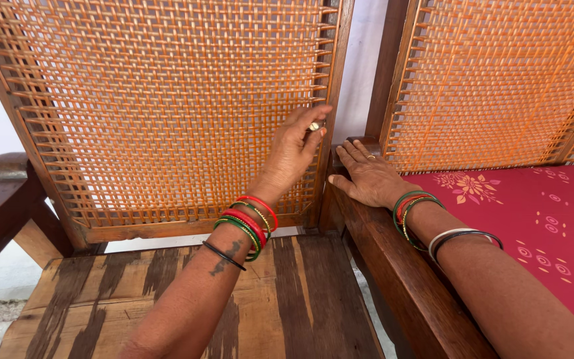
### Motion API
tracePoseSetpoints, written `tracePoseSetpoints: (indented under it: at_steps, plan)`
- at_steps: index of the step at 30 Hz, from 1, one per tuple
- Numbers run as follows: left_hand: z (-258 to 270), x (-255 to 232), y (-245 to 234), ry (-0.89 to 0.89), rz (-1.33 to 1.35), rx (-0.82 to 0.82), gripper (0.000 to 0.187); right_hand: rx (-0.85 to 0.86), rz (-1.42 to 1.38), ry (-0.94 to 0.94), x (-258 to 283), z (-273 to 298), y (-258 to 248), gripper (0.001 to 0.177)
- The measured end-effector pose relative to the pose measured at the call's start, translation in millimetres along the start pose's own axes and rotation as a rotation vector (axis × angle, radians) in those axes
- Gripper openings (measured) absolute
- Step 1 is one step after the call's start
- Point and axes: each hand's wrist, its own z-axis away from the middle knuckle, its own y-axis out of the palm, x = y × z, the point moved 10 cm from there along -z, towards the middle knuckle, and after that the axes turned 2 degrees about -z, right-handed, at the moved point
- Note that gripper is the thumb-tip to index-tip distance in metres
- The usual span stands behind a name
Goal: The person unwraps a cushion and places it on a wooden chair. They then use a screwdriver to tighten screws on the chair's armrest and backrest, securing the woven cane panel.
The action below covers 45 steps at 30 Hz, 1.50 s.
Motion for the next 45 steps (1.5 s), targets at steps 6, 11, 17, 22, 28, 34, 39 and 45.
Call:
tracePoseSetpoints:
  at_steps: [6,11,17,22,28,34,39,45]
  plan:
    - [3.6,15.6,23.1,-0.156,-0.019,0.071,0.024,-0.014,0.015,-0.007,1.4,1.8,-2.5,0.089]
    - [6.7,-5.8,29.7,0.120,-0.222,0.051,0.025,-0.035,0.014,-0.021,3.1,1.4,-5.2,0.089]
    - [8.1,-7.2,38.0,0.204,-0.323,0.179,0.028,-0.021,0.015,0.005,2.1,1.1,-4.0,0.089]
    - [12.3,-0.2,47.3,0.079,-0.293,0.199,0.028,-0.048,0.002,-0.024,5.1,1.8,-8.6,0.090]
    - [12.4,-4.6,48.3,0.104,-0.302,0.100,0.026,0.016,-0.008,0.046,1.0,1.7,-4.5,0.087]
    - [9.1,-18.0,40.6,0.302,-0.354,0.118,0.034,-0.015,-0.001,0.018,2.4,1.7,-5.8,0.090]
    - [-1.5,-11.8,36.6,0.149,-0.253,0.257,0.043,-0.031,-0.008,0.011,4.8,3.9,-9.0,0.087]
    - [0.0,-24.7,34.4,0.165,-0.280,0.110,0.024,-0.018,0.008,0.013,3.9,2.1,-7.4,0.087]
